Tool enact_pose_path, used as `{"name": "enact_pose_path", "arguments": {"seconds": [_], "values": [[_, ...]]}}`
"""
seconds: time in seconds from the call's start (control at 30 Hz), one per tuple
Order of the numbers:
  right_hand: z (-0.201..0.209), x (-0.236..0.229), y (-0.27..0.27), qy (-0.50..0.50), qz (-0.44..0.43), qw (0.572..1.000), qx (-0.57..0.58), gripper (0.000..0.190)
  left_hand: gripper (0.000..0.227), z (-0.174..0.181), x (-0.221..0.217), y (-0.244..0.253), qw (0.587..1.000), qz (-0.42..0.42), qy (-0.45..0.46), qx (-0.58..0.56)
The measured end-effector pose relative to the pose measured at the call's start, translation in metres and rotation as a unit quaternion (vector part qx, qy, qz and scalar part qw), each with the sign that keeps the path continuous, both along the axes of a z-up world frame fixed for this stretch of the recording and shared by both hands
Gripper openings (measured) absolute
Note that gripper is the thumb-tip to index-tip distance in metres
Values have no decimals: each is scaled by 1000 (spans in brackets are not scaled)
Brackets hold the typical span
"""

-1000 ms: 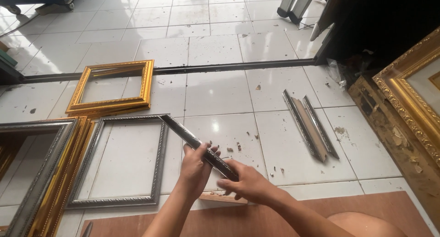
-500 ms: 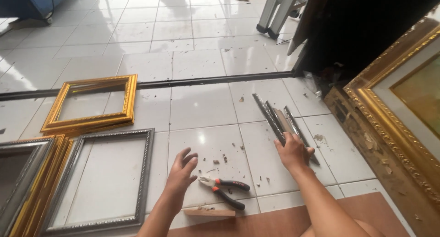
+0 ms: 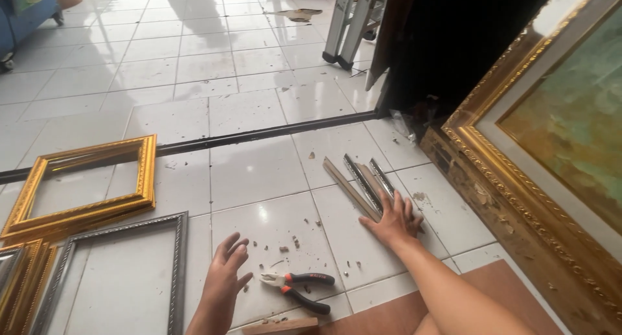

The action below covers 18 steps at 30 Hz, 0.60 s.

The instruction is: Disassembling wooden picture frames by removing metal fasteners with pliers.

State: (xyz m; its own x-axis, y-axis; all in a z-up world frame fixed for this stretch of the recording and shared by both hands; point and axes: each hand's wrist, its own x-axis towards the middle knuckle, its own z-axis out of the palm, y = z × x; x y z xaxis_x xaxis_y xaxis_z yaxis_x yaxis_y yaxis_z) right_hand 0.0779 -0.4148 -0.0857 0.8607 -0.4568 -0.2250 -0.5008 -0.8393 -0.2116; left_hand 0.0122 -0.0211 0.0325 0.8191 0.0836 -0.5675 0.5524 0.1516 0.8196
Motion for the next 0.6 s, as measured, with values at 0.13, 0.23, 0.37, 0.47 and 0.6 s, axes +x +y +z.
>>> {"name": "enact_pose_path", "arguments": {"seconds": [0.13, 0.23, 0.37, 0.47, 0.6], "values": [[-11, -1, -8, 13, 8, 999, -35, 97, 64, 6, -3, -3, 1000, -17, 9, 4], [-18, -1, -19, -3, -6, 999, -46, 77, 60, 14, -11, -4, 1000, -19, 18, 11], [-17, -1, -48, -18, -34, 998, -46, 75, 59, -10, 0, 4, 1000, 5, 16, -7], [-11, -2, -70, -22, -54, 998, -38, 78, 58, -20, 9, 8, 1000, 16, 23, -5], [-3, -8, -99, -27, -76, 997, -15, 104, 56, -8, 11, 2, 999, 13, 48, 16]]}}
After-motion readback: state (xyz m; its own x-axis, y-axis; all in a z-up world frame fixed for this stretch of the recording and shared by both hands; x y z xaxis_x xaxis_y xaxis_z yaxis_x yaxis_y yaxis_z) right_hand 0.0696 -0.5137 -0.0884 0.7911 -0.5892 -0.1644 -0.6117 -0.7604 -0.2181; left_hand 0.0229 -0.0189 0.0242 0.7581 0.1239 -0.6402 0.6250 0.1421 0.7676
